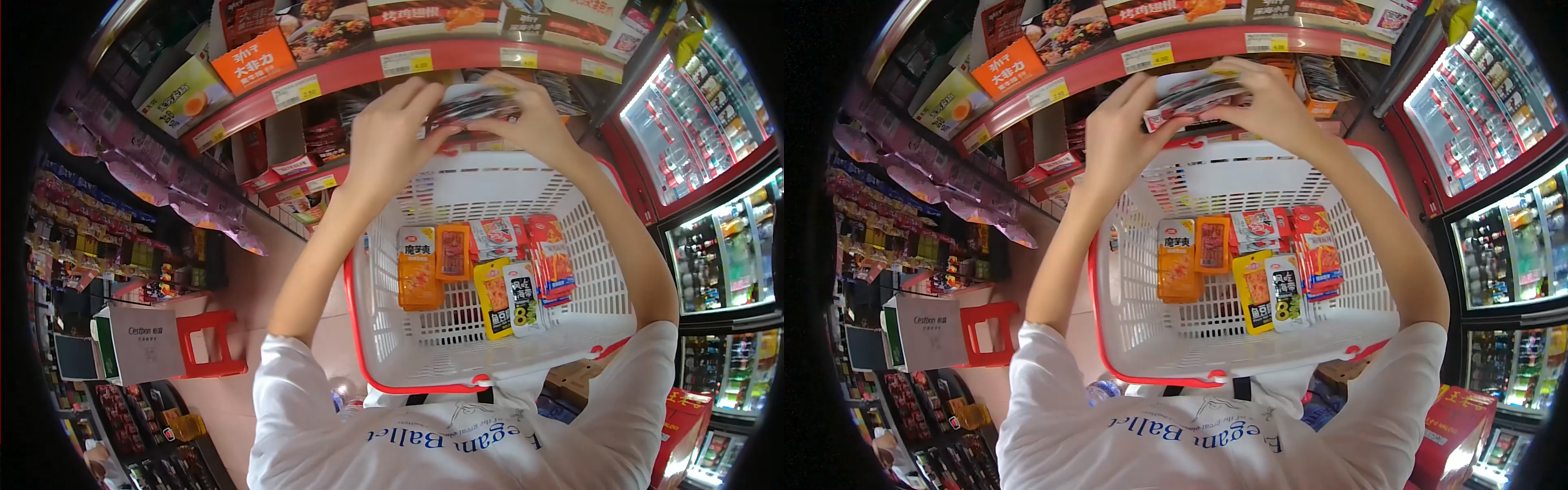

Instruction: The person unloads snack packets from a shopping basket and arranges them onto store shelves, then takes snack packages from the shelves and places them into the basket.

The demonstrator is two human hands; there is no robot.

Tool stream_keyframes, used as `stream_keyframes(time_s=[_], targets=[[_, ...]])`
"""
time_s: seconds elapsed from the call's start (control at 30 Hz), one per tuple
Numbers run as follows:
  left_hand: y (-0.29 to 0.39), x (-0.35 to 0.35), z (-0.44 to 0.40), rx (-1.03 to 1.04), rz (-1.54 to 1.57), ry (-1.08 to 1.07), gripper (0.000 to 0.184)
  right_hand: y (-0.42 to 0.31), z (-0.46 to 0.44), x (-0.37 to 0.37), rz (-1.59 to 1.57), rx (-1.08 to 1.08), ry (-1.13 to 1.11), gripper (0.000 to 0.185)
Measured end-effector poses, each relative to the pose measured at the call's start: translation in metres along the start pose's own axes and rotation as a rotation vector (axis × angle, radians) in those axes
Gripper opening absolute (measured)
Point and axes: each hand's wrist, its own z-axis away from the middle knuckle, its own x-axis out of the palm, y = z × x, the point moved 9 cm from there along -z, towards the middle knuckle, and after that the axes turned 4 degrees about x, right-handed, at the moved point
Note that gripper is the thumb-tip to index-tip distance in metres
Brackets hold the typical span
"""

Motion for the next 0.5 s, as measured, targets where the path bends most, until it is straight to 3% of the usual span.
stream_keyframes(time_s=[0.1, 0.17, 0.23, 0.3, 0.37, 0.5], targets=[[0.012, 0.041, -0.014, 0.132, -0.035, -0.127, 0.038, 0.028, 0.029, -0.023, 0.249, 0.044, 0.060, 0.042], [0.009, 0.064, -0.020, 0.188, 0.006, -0.146, 0.039, 0.059, 0.046, -0.028, 0.368, 0.241, 0.007, 0.045], [0.004, 0.102, -0.019, 0.246, -0.058, -0.384, 0.040, 0.079, 0.055, -0.033, 0.382, 0.288, -0.028, 0.047], [0.008, 0.112, -0.023, 0.300, -0.041, -0.342, 0.040, 0.096, 0.057, -0.031, 0.393, 0.330, -0.064, 0.049], [-0.001, 0.132, -0.024, 0.193, -0.149, -0.495, 0.036, 0.113, 0.057, -0.031, 0.204, 0.421, -0.015, 0.048], [-0.019, 0.153, -0.026, 0.163, -0.186, -0.402, 0.033, 0.136, 0.048, -0.028, -0.026, 0.418, 0.119, 0.044]])
